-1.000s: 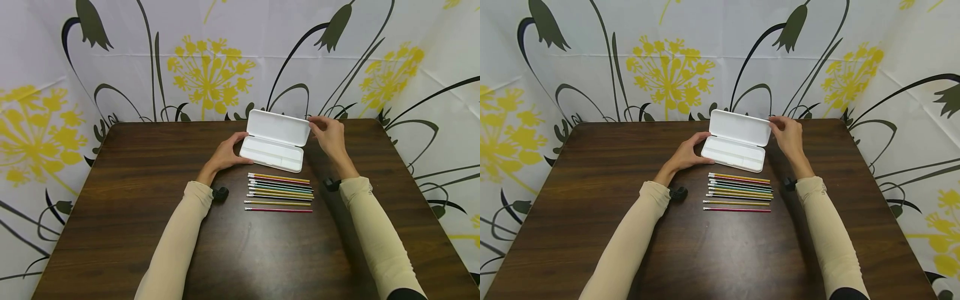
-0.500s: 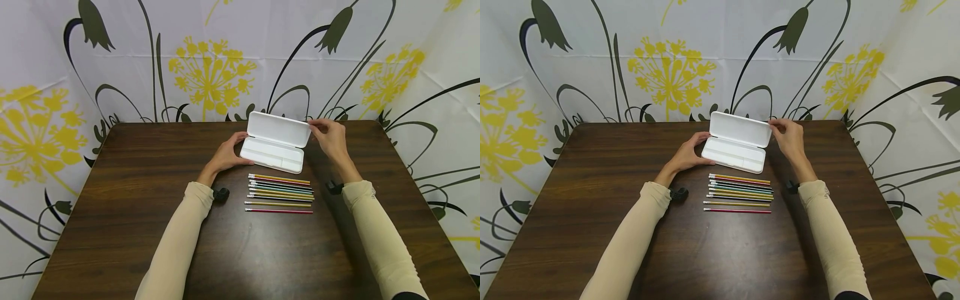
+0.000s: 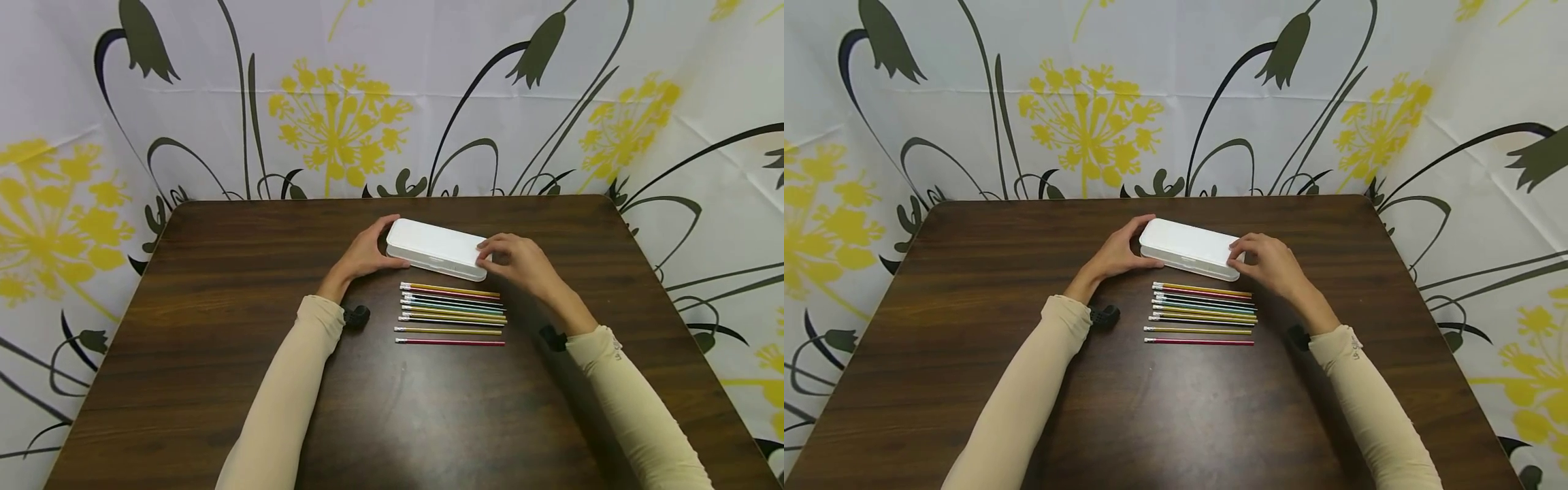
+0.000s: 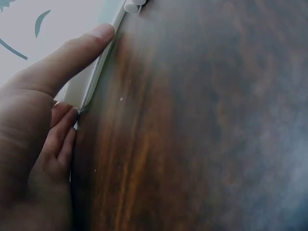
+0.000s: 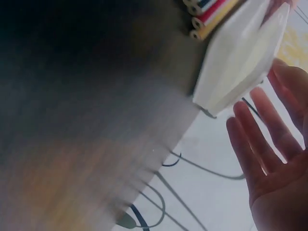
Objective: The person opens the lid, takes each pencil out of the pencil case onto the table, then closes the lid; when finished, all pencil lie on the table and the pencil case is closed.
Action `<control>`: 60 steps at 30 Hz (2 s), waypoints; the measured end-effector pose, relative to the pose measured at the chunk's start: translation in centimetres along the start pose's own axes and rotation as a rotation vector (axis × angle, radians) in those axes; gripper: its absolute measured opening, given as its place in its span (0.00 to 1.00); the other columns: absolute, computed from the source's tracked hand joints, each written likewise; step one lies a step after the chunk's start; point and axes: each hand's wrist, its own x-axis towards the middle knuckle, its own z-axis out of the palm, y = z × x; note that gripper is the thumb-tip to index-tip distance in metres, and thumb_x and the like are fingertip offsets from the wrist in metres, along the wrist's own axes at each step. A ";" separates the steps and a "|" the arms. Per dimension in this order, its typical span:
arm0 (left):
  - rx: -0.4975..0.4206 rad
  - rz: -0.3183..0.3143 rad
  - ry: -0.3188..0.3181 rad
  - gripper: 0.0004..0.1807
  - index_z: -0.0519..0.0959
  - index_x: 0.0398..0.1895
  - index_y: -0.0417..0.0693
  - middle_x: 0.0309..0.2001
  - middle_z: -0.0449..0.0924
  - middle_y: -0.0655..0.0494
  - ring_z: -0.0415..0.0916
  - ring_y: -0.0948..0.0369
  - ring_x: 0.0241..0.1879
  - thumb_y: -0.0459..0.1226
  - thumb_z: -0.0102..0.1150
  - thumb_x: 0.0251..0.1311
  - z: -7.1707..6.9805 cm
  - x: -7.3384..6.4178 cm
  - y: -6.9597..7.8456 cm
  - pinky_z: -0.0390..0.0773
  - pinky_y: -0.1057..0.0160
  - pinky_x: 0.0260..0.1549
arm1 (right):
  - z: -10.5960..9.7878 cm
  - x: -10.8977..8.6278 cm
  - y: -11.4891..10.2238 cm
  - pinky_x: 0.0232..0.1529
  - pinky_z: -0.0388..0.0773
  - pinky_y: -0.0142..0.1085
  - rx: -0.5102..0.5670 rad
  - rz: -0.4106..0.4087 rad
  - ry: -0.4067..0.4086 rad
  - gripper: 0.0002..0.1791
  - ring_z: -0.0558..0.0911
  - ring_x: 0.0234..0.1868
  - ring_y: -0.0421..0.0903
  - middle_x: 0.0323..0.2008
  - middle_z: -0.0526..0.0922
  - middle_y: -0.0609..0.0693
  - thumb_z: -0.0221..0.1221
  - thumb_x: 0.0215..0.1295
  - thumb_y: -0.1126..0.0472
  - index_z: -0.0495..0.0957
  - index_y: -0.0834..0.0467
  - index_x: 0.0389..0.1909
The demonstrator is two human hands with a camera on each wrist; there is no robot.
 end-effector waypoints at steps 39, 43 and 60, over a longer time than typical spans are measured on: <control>0.110 -0.108 -0.033 0.42 0.56 0.76 0.52 0.73 0.58 0.54 0.55 0.56 0.71 0.56 0.59 0.64 -0.3 -0.8 1.5 0.57 0.52 0.66 | 2.0 -0.8 -1.7 0.41 0.80 0.50 -0.245 0.044 -0.019 0.04 0.79 0.51 0.52 0.50 0.84 0.52 0.68 0.61 0.58 0.85 0.52 0.34; 0.244 -0.083 -0.029 0.40 0.55 0.76 0.49 0.73 0.57 0.52 0.55 0.55 0.71 0.55 0.55 0.67 -0.9 -2.2 2.5 0.57 0.52 0.67 | 2.0 -0.9 -1.9 0.39 0.81 0.48 -0.265 0.031 -0.012 0.08 0.80 0.50 0.52 0.49 0.84 0.54 0.67 0.63 0.57 0.86 0.56 0.39; 0.620 0.039 0.018 0.37 0.60 0.74 0.46 0.73 0.59 0.50 0.51 0.57 0.73 0.51 0.57 0.68 -4.0 -8.8 7.6 0.59 0.51 0.66 | -0.9 -2.2 -2.6 0.37 0.79 0.50 -0.284 0.052 0.127 0.10 0.79 0.49 0.50 0.49 0.84 0.50 0.63 0.66 0.54 0.84 0.53 0.45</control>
